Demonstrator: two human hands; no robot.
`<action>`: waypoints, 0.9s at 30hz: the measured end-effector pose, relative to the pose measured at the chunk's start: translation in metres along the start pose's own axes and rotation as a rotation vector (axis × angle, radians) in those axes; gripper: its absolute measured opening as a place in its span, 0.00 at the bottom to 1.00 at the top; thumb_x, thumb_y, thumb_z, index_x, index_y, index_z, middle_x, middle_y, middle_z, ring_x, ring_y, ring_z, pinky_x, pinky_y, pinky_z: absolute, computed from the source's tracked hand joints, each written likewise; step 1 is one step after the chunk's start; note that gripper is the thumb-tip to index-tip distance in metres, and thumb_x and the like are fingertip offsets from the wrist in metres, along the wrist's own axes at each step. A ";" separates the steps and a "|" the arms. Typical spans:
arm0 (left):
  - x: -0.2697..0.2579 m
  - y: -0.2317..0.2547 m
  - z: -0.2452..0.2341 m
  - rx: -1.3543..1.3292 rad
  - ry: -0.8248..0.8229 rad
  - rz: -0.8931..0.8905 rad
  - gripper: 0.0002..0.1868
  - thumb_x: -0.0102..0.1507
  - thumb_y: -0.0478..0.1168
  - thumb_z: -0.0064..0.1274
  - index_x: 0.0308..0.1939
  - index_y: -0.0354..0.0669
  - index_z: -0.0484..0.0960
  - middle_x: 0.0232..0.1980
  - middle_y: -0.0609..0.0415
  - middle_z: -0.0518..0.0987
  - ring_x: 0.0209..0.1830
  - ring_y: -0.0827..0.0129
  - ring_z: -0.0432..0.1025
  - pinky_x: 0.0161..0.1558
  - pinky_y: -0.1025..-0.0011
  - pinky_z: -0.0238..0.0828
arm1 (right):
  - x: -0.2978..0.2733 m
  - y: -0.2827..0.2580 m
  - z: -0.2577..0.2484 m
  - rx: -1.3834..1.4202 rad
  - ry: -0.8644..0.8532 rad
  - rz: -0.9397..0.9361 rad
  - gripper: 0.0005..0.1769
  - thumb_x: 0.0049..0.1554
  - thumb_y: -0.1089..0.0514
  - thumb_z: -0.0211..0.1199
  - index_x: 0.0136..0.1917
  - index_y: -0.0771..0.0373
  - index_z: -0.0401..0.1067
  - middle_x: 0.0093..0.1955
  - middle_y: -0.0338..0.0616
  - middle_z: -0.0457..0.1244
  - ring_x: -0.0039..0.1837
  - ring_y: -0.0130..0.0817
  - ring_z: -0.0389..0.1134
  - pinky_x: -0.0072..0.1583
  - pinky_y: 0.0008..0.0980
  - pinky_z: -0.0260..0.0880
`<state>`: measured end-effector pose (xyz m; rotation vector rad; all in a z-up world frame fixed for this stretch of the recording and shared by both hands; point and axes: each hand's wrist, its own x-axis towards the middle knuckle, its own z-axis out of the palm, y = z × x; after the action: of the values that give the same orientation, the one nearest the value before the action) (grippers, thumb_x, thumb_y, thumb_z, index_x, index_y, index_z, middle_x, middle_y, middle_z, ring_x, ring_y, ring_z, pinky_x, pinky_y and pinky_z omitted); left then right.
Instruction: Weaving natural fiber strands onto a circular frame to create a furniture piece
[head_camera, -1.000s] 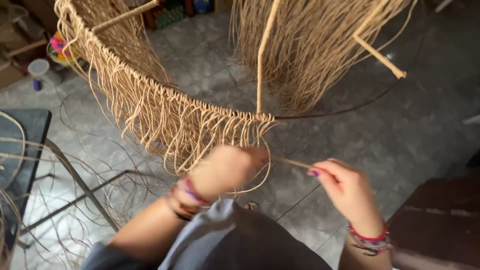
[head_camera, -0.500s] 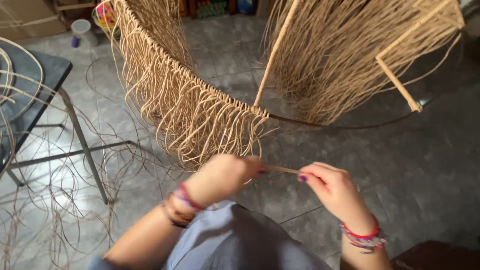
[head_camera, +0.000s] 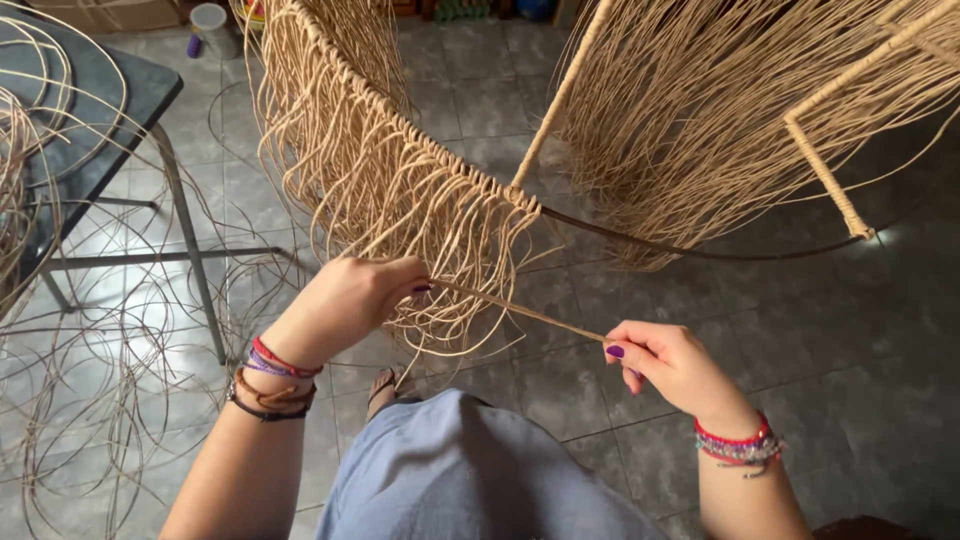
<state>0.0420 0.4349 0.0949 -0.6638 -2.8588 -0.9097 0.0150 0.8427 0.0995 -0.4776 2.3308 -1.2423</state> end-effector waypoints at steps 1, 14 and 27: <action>0.000 0.002 0.001 0.022 0.013 0.019 0.06 0.68 0.40 0.50 0.45 0.49 0.82 0.33 0.53 0.87 0.30 0.53 0.82 0.32 0.60 0.80 | 0.001 0.003 -0.001 0.079 -0.028 0.058 0.12 0.61 0.64 0.57 0.38 0.65 0.76 0.18 0.40 0.59 0.24 0.24 0.55 0.30 0.22 0.59; 0.001 -0.002 -0.005 0.218 0.146 0.051 0.03 0.70 0.41 0.49 0.42 0.52 0.78 0.31 0.57 0.81 0.31 0.54 0.80 0.33 0.60 0.78 | -0.012 0.003 0.000 -0.457 -0.004 -0.134 0.09 0.61 0.65 0.52 0.46 0.58 0.73 0.38 0.49 0.70 0.41 0.48 0.75 0.46 0.39 0.76; 0.001 0.048 0.025 -0.010 0.088 0.019 0.22 0.65 0.54 0.55 0.59 0.50 0.80 0.54 0.48 0.81 0.51 0.51 0.77 0.53 0.52 0.71 | -0.019 -0.028 -0.011 -0.628 0.673 -0.509 0.13 0.63 0.73 0.54 0.52 0.63 0.77 0.43 0.42 0.67 0.42 0.36 0.67 0.46 0.34 0.64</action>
<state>0.0632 0.4842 0.1005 -0.6339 -2.7681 -0.9271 0.0273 0.8447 0.1327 -1.0388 3.3436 -0.9203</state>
